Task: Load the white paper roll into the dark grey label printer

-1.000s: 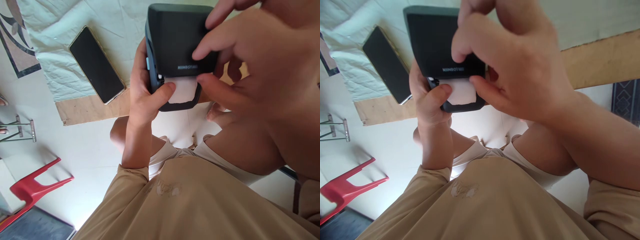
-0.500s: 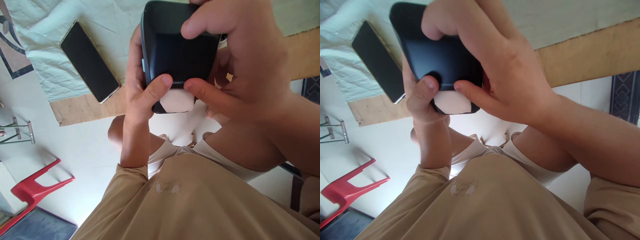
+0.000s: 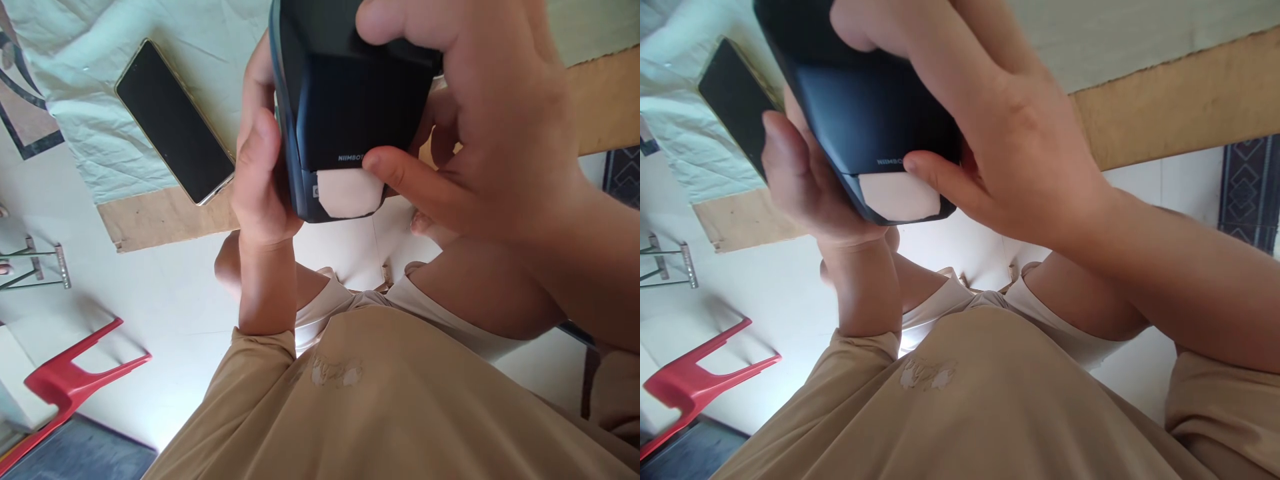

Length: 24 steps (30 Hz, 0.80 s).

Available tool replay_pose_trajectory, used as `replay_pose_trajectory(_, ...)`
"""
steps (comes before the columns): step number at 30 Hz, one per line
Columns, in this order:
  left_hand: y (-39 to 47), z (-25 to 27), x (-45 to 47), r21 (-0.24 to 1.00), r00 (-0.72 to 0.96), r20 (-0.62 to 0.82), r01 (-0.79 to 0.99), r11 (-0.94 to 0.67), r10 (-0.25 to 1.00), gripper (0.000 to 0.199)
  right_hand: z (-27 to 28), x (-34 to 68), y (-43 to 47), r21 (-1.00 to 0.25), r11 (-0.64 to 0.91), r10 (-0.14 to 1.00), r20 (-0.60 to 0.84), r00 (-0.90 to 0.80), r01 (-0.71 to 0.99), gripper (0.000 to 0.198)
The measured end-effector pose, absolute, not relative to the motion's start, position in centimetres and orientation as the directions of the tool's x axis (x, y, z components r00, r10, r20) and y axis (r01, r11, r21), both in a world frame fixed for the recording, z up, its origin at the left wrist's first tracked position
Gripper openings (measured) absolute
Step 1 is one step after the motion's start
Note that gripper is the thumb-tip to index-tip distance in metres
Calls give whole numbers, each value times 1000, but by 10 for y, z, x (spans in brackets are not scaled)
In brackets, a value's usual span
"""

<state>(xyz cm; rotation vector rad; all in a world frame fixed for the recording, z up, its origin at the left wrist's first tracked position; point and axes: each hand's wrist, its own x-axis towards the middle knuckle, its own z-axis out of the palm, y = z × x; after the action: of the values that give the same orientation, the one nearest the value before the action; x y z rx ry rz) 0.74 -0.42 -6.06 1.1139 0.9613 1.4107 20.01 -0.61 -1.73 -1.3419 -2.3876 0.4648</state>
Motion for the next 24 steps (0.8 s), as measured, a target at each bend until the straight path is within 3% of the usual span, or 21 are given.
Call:
replay_pose_trajectory(5,-11,-58,10,953,-35,79,-290,-86,996,89,-13,204,-8,-210,620,779,284,-559,756,63)
replay_pose_trajectory(7,-7,-61,4,953,18,55,-298,-47,998,84,-13,205,-8,-154,646,752,297,-588,748,64)
replay_pose_trajectory(10,-2,-68,-6,944,131,78,-330,-31,988,70,-12,203,-10,-247,618,784,270,-559,747,68)
replay_pose_trajectory(14,-2,-68,-7,922,144,163,-375,-98,976,55,-11,196,-17,-456,484,868,144,-474,747,95)
replay_pose_trajectory(18,-8,-55,3,889,144,143,-453,-63,979,36,-10,191,-19,-548,421,895,120,-431,722,95)
replay_pose_trajectory(21,-10,-48,7,874,131,100,-486,-24,986,31,-12,192,-16,-539,444,891,183,-415,715,88)
replay_pose_trajectory(24,-10,-46,9,885,98,64,-465,-11,993,32,-12,198,-11,-386,589,808,255,-532,710,70)
